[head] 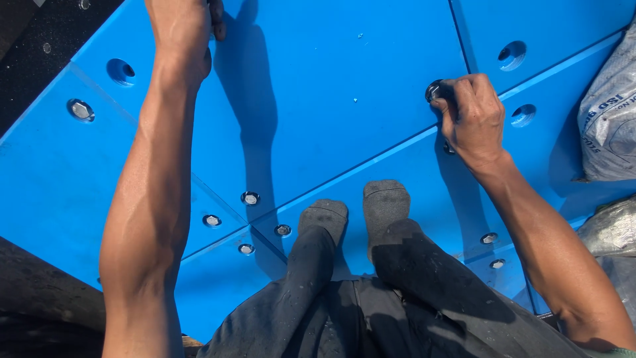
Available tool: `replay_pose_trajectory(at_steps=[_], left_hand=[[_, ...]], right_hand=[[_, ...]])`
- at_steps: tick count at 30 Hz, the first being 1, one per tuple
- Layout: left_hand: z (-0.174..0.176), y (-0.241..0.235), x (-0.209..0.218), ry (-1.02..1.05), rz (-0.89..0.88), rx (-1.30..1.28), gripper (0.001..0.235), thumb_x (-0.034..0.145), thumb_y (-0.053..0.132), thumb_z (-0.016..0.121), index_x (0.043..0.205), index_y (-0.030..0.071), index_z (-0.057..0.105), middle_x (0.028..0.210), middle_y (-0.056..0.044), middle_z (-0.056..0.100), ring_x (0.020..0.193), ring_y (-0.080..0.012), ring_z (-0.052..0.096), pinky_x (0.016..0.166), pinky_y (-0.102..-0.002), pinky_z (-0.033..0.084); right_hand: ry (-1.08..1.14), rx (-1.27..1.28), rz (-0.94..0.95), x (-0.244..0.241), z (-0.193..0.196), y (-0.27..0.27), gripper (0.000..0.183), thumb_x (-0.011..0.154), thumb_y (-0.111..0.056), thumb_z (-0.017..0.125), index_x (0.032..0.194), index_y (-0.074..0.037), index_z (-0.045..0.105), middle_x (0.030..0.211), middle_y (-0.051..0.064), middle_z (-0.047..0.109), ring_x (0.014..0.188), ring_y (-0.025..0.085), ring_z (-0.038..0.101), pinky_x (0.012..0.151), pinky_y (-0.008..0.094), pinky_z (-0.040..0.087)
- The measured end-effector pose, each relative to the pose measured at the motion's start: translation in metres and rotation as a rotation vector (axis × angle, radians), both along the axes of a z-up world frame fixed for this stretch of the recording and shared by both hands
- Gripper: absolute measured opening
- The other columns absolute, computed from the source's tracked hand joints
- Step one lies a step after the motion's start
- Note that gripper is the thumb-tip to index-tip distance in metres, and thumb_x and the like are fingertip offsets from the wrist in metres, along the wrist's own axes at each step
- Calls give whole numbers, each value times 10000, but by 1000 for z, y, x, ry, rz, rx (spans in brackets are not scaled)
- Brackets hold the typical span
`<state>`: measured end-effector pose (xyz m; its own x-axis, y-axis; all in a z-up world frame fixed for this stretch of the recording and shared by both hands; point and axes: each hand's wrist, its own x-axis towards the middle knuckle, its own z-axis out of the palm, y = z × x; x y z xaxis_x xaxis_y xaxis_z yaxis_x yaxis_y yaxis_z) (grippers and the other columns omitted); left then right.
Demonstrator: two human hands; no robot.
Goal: Assembling blue modular plastic tiles by inserting and tightening metal bolts and nuts.
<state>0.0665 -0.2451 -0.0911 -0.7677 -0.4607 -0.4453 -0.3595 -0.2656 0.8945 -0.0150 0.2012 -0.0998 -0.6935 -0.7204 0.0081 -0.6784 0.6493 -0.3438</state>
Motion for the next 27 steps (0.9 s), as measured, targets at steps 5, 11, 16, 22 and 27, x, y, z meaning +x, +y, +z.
replay_pose_trajectory(at_steps=[5, 11, 16, 22, 27], left_hand=[[42, 48, 64, -76, 29, 194, 361, 1075, 283, 615, 1262, -12, 708, 711, 21, 481, 578, -83, 479, 441, -257, 410], [31, 82, 134, -199, 154, 369, 365, 1050, 271, 588, 1231, -30, 688, 677, 20, 458, 548, -75, 460, 413, -239, 382], [31, 91, 148, -204, 155, 441, 362, 1046, 278, 590, 1221, -24, 688, 694, 15, 470, 563, -70, 462, 423, -229, 381], [50, 110, 142, -177, 90, 626, 375, 1059, 291, 536, 1254, -6, 657, 783, -5, 530, 672, -87, 544, 479, -224, 458], [64, 122, 146, -138, 83, 797, 379, 1067, 302, 463, 1185, -11, 640, 862, -63, 603, 769, -153, 633, 554, -271, 551]], right_hand=[[33, 232, 107, -3, -5, 6, 282, 1018, -174, 820, 1051, -9, 593, 957, 126, 588, 848, 260, 620, 569, 373, 499], [150, 404, 270, -13, 0, -4, 348, 1084, -377, 673, 991, -59, 565, 895, 98, 559, 821, 234, 607, 516, 329, 515], [166, 590, 276, -18, -6, -5, 460, 1106, -517, 578, 910, -101, 558, 761, 61, 560, 667, 183, 596, 439, 311, 460], [148, 599, 228, -19, 8, -9, 546, 1044, -624, 559, 925, -92, 590, 737, 69, 584, 588, 174, 597, 392, 302, 437], [237, 543, 395, -16, 22, -11, 246, 1024, -240, 580, 1239, -129, 625, 956, 79, 608, 787, 201, 657, 468, 296, 515]])
